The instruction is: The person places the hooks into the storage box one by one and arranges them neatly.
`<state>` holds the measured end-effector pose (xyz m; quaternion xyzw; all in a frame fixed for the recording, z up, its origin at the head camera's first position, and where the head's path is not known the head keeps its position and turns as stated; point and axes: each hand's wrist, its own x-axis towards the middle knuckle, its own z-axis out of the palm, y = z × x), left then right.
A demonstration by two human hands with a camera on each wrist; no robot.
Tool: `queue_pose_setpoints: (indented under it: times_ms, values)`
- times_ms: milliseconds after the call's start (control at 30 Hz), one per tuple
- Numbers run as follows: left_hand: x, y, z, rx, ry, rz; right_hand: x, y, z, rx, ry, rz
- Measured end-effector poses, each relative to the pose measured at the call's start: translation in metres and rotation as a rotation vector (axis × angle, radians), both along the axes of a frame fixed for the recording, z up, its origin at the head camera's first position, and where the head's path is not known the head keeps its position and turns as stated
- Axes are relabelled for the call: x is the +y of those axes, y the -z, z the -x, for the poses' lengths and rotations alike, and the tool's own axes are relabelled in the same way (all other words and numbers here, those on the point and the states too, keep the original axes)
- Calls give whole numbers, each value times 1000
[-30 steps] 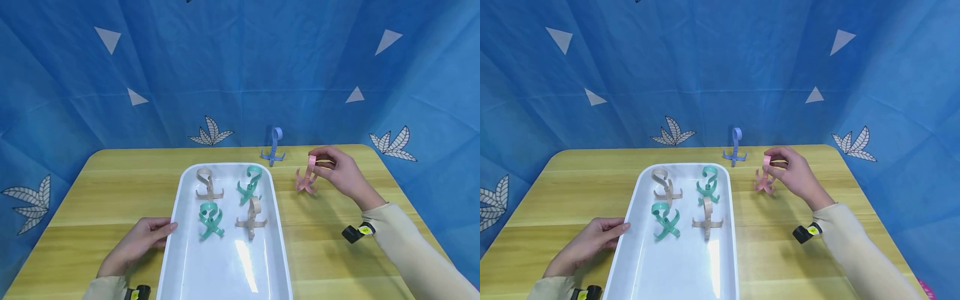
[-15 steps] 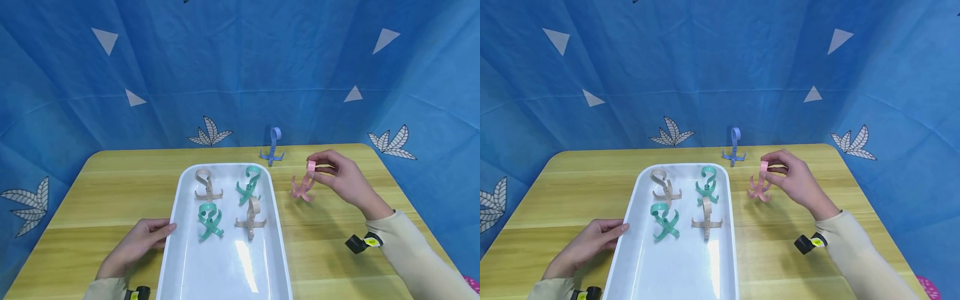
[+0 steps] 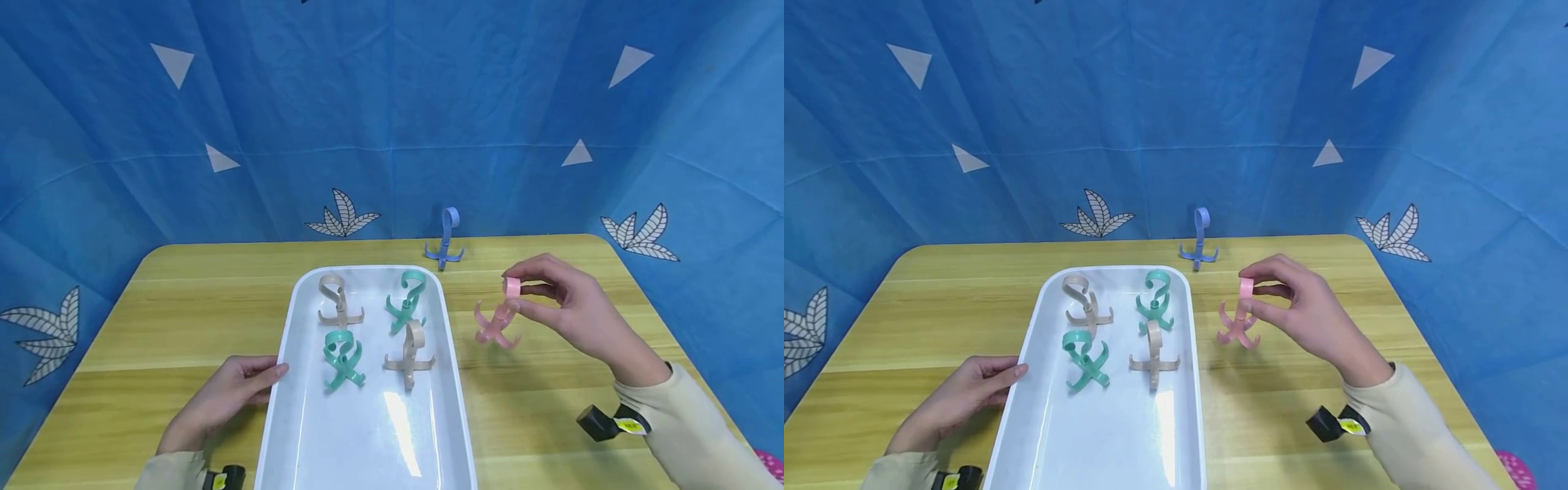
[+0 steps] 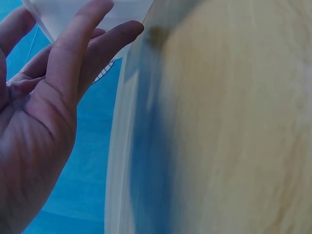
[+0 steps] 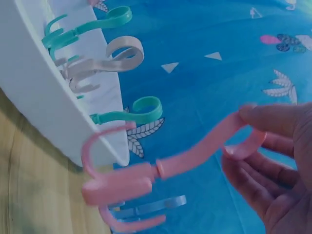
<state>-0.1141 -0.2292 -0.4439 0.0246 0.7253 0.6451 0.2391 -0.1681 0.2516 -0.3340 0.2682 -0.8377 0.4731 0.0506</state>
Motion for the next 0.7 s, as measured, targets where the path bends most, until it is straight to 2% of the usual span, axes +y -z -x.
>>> queue_pose_setpoints:
  times_ms: [233, 367, 500, 700]
  values:
    - [1, -1, 1, -10, -16, 27, -3, 1, -8, 41, -211, 180]
    - [1, -1, 1, -10, -17, 28, -9, 2, -12, 66, -292, 248]
    - [0, 0, -1, -15, -14, 14, -16, 1, -19, 72, -323, 249]
    - [0, 1, 0, -9, -12, -9, -29, -5, -30, 77, -395, 187]
